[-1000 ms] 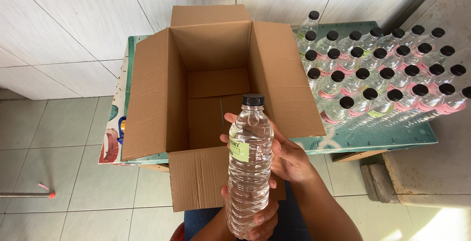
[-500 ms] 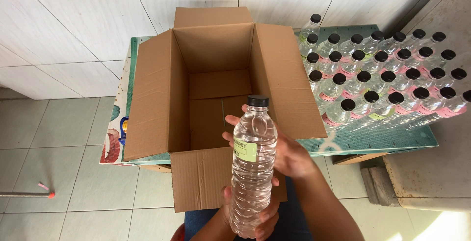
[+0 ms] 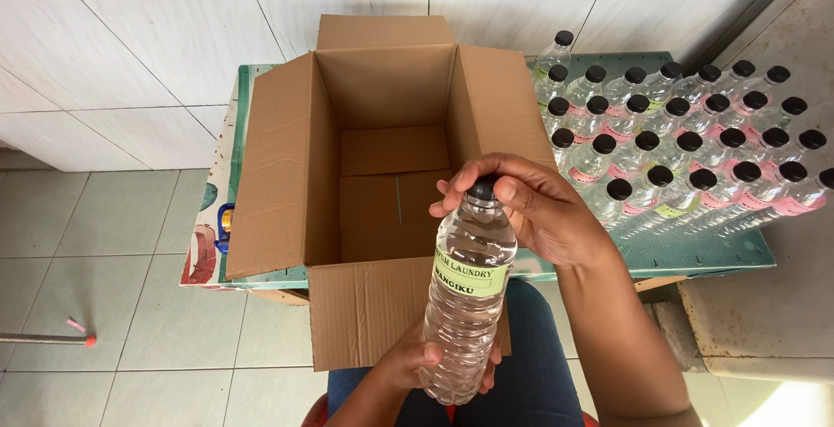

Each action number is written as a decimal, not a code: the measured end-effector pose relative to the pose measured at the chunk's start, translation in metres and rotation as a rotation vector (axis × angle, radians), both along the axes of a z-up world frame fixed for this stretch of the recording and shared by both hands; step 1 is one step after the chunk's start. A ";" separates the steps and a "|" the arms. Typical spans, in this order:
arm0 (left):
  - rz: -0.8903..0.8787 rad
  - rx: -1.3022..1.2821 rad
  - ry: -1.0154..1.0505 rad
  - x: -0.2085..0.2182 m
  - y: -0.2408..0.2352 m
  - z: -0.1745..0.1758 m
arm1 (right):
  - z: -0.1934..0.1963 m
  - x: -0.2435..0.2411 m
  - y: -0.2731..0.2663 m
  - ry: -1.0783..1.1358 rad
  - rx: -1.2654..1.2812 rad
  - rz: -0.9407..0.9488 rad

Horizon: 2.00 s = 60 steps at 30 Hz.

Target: The person assembles a cardboard box and places two plastic bottles of liquid into it from a collection of bottles on the table.

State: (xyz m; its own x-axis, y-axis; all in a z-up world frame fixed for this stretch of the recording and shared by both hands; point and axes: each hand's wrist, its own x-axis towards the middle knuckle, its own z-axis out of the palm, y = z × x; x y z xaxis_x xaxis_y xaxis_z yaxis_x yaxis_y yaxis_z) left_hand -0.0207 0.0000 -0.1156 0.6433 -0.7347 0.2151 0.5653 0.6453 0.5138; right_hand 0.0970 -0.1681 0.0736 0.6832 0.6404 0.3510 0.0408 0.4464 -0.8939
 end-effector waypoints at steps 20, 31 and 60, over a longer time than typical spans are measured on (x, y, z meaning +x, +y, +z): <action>0.647 0.635 -0.442 0.046 0.027 0.110 | 0.096 0.006 -0.009 -0.238 -0.695 -0.264; 0.832 1.189 -0.543 0.051 0.058 0.133 | 0.123 0.028 0.035 -0.389 -0.875 -0.399; 1.310 1.780 -1.284 0.063 0.067 0.025 | -0.133 0.258 0.210 -0.631 -0.840 -0.597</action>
State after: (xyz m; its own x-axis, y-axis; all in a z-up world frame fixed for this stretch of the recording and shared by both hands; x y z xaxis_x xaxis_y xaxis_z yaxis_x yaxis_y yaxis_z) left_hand 0.0420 0.0674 -0.0902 0.7964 -0.1424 0.5878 -0.3718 -0.8818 0.2901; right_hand 0.3546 0.0423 -0.0596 0.8075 0.4710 0.3551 0.5763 -0.5022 -0.6447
